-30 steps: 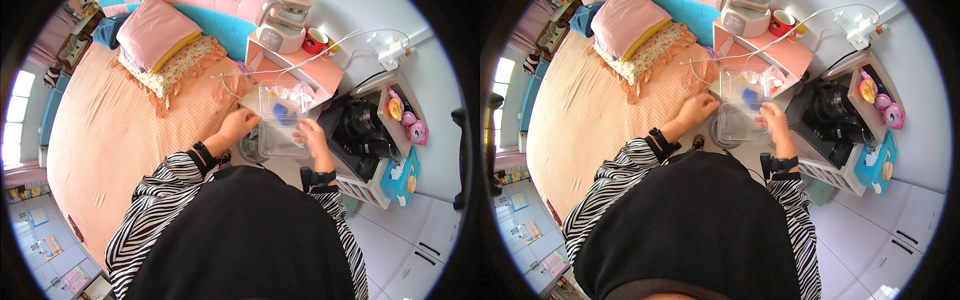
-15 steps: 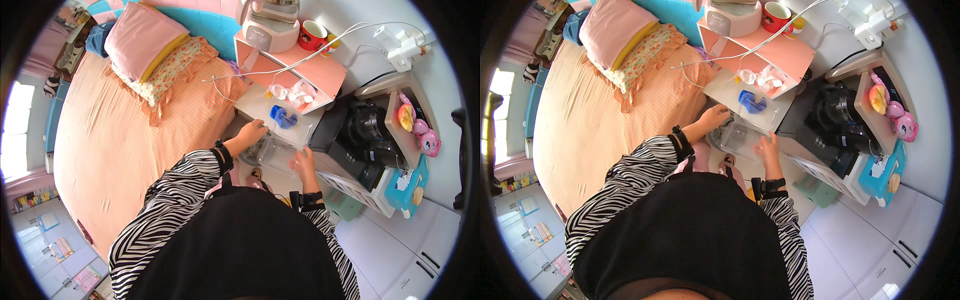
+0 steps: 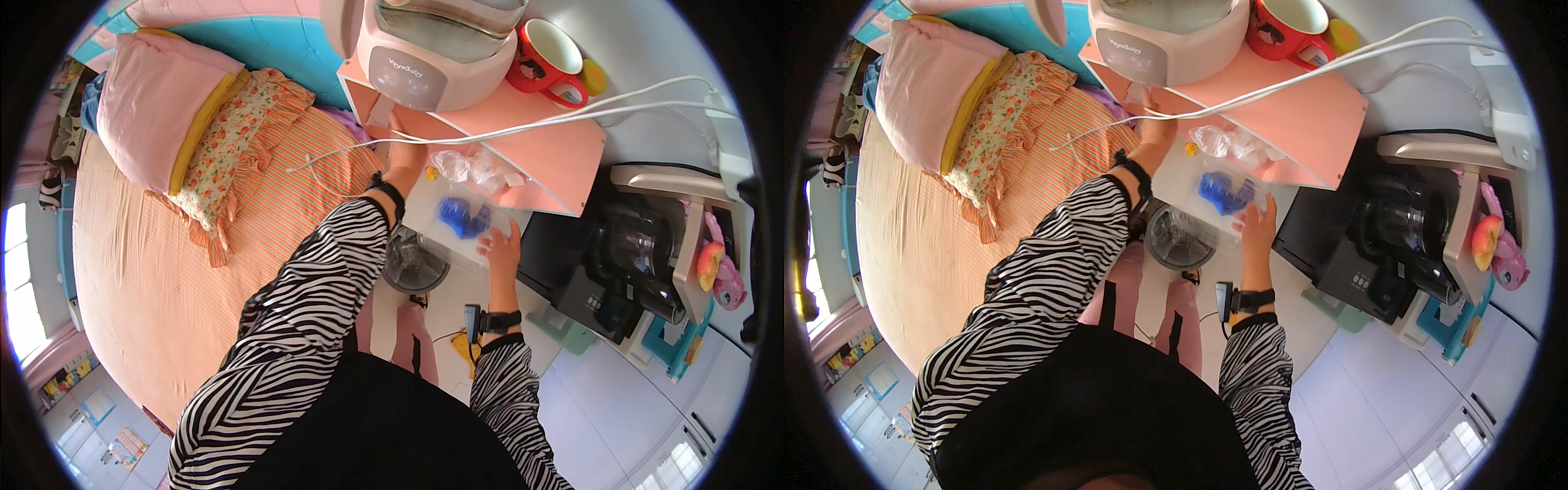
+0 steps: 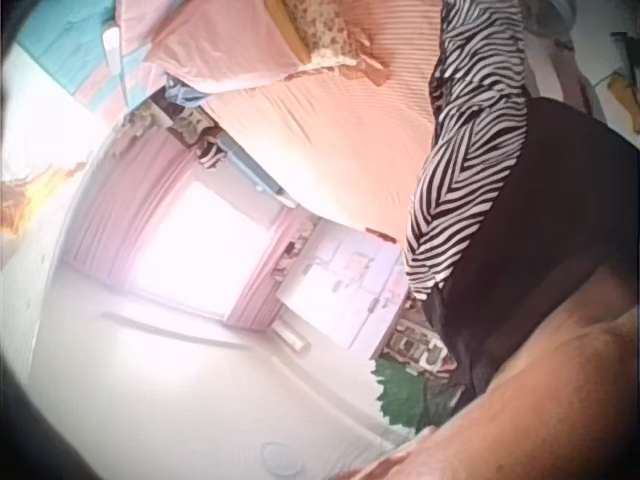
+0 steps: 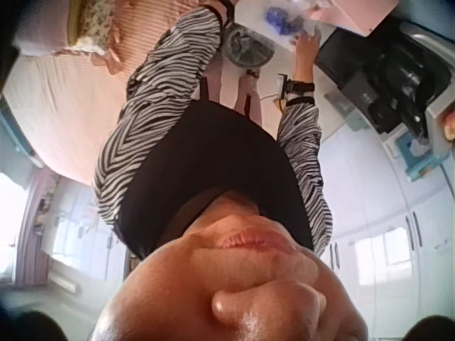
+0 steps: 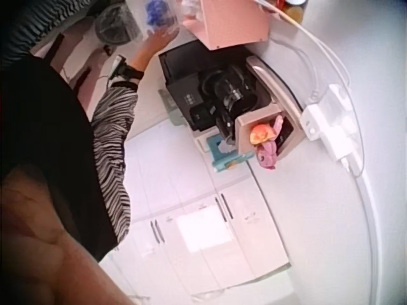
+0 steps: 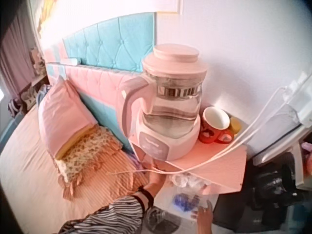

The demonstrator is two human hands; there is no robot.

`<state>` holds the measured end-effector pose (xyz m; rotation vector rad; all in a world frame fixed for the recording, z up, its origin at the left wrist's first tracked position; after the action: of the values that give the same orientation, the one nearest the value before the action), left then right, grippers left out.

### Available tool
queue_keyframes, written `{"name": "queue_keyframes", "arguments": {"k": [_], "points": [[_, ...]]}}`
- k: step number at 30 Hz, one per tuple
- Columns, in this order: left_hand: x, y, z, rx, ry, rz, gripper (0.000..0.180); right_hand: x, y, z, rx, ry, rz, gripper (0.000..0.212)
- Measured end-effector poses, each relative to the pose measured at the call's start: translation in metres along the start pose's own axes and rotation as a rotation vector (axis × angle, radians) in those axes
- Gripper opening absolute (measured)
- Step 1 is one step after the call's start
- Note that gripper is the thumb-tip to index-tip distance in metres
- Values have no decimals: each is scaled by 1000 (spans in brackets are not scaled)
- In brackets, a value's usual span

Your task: The person wipes various surfaces in a bedroom using a blue cloth. They clean a bedside table, a small refrigerator, and a desk, moving items like a water bottle and plastic containers aside to reach the surfaces.

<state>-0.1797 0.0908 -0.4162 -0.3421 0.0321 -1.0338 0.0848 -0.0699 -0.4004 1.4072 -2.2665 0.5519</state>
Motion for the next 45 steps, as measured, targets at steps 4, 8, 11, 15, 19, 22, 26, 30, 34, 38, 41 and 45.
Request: {"name": "queue_keyframes", "arguments": {"k": [4, 8, 11, 15, 19, 22, 26, 30, 34, 38, 41, 45], "points": [[-9, -45, -10, -36, -43, 42, 67, -43, 48, -2, -171, 14, -28, 54], [-9, -72, -6, -128, -32, 0, 68, -86, 103, -5, -156, -92, -36, 53], [-14, -71, -12, 38, -48, -46, 56, -110, 137, -1, -160, -117, -57, 52], [-30, -56, -39, -45, -34, -121, 68, -128, 166, 13, -113, -56, -60, 23], [-30, -53, -50, -465, 263, 36, 67, -135, 193, 25, -183, 14, -266, 36], [-26, -51, -63, -582, 367, 70, 46, -130, 193, 30, -112, 57, -327, 39], [-36, -41, -103, -291, 111, -175, 19, -126, 149, -26, 576, -490, -26, 40], [-40, -37, -128, 156, -178, -227, 33, -133, 96, -64, 883, -625, 157, 45], [-31, -35, -122, 565, -282, -230, 30, -157, 95, -48, 1031, -741, 73, 52], [-27, -37, -121, 457, -295, -195, 28, -176, 86, -27, 1014, -722, 62, 51], [-30, -36, -132, 237, -242, -177, 33, -172, 73, -34, 947, -698, 121, 45], [-34, -35, -140, 102, -76, -185, 39, -133, 62, -61, 865, -617, 210, 38]]}}
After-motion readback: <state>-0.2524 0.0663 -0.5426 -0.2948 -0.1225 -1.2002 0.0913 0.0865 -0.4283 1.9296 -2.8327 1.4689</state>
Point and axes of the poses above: each hand's wrist, its own x-axis away from the middle knuckle, its own y-axis out of the palm, z = x × y, the point moved 7 cm from there along -x, towards the middle knuckle, and after that the axes turned 7 degrees about z, right-handed, at the moved point
